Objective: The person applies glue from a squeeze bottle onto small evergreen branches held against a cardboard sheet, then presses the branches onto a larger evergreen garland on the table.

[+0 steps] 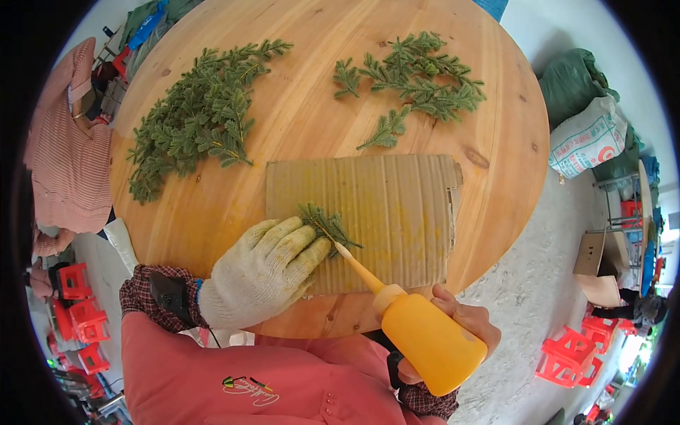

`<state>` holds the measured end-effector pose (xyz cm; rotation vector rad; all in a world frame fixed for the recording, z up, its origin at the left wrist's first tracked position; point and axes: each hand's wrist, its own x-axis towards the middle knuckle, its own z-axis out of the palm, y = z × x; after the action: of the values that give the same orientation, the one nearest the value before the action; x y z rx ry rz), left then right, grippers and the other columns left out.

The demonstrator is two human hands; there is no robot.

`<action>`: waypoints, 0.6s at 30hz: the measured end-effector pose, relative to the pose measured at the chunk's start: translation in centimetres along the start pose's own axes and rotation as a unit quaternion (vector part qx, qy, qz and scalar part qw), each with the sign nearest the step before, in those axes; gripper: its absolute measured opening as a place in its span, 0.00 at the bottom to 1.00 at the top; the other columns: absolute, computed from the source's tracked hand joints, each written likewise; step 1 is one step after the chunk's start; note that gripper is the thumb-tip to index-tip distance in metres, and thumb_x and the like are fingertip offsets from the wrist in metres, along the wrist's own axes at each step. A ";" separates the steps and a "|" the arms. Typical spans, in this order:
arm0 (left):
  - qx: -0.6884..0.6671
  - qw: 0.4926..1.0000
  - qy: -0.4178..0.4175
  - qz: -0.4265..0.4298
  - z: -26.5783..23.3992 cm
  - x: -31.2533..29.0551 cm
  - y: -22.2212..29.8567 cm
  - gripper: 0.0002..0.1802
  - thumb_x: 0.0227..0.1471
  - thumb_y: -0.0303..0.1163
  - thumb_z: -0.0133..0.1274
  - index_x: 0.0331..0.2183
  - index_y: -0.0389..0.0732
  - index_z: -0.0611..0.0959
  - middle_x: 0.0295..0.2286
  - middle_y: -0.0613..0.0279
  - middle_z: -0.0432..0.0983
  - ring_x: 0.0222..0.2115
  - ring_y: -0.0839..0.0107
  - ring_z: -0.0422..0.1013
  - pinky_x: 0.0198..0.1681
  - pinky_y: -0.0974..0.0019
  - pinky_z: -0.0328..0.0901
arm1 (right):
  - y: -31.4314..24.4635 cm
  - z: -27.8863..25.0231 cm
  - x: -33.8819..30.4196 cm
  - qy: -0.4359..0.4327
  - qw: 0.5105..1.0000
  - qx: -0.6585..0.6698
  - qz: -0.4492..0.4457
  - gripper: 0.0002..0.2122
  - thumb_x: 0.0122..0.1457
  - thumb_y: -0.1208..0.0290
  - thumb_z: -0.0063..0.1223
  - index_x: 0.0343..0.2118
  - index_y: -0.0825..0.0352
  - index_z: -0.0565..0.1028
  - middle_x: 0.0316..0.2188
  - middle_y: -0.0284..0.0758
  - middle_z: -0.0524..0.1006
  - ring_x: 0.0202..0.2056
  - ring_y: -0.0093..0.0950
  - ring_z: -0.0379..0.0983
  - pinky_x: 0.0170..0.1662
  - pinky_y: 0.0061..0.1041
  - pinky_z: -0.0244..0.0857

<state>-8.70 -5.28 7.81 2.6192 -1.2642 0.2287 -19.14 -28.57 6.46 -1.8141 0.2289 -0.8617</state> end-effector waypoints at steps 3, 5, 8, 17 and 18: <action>-0.016 1.000 -0.008 -0.005 -0.2 0.0 0.1 0.31 0.38 0.36 0.62 0.48 0.41 0.77 0.43 0.58 0.71 0.48 0.61 0.68 0.54 0.56 0.63 | 0.0 -0.4 0.0 0.008 1.000 0.002 0.007 0.47 0.34 0.32 0.66 0.47 0.66 0.59 0.33 0.35 0.72 0.36 0.28 0.73 0.50 0.45 0.70; -0.023 1.000 -0.012 -0.009 -0.3 0.0 0.1 0.30 0.38 0.35 0.62 0.48 0.41 0.77 0.43 0.58 0.71 0.48 0.61 0.68 0.54 0.56 0.63 | 0.4 -1.1 0.3 -0.022 0.998 -0.029 -0.048 0.44 0.41 0.28 0.56 0.45 0.70 0.64 0.36 0.36 0.70 0.37 0.30 0.71 0.47 0.44 0.73; -0.014 1.000 -0.007 -0.008 -0.3 0.0 0.1 0.30 0.38 0.35 0.62 0.47 0.41 0.78 0.43 0.58 0.71 0.48 0.60 0.68 0.54 0.56 0.63 | 0.3 -1.3 0.3 -0.024 0.996 -0.049 -0.072 0.44 0.45 0.27 0.51 0.45 0.73 0.66 0.37 0.37 0.69 0.37 0.31 0.70 0.46 0.44 0.75; -0.026 1.000 -0.006 -0.009 -0.2 0.2 0.0 0.29 0.38 0.34 0.62 0.47 0.41 0.78 0.43 0.58 0.71 0.48 0.60 0.68 0.53 0.56 0.63 | -0.7 0.1 0.1 0.032 0.999 0.007 -0.013 0.45 0.37 0.31 0.63 0.46 0.68 0.62 0.33 0.36 0.71 0.36 0.30 0.74 0.49 0.45 0.71; -0.022 1.000 -0.005 -0.008 -0.2 0.2 0.1 0.29 0.38 0.35 0.62 0.47 0.41 0.78 0.43 0.58 0.71 0.48 0.60 0.68 0.53 0.56 0.63 | -0.9 0.3 0.1 0.045 0.999 0.015 0.015 0.46 0.34 0.32 0.67 0.46 0.65 0.60 0.31 0.35 0.72 0.36 0.29 0.75 0.50 0.46 0.70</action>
<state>-8.66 -5.39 8.06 2.5961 -1.2364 0.1829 -19.10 -28.04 7.20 -1.7414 0.2992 -0.9212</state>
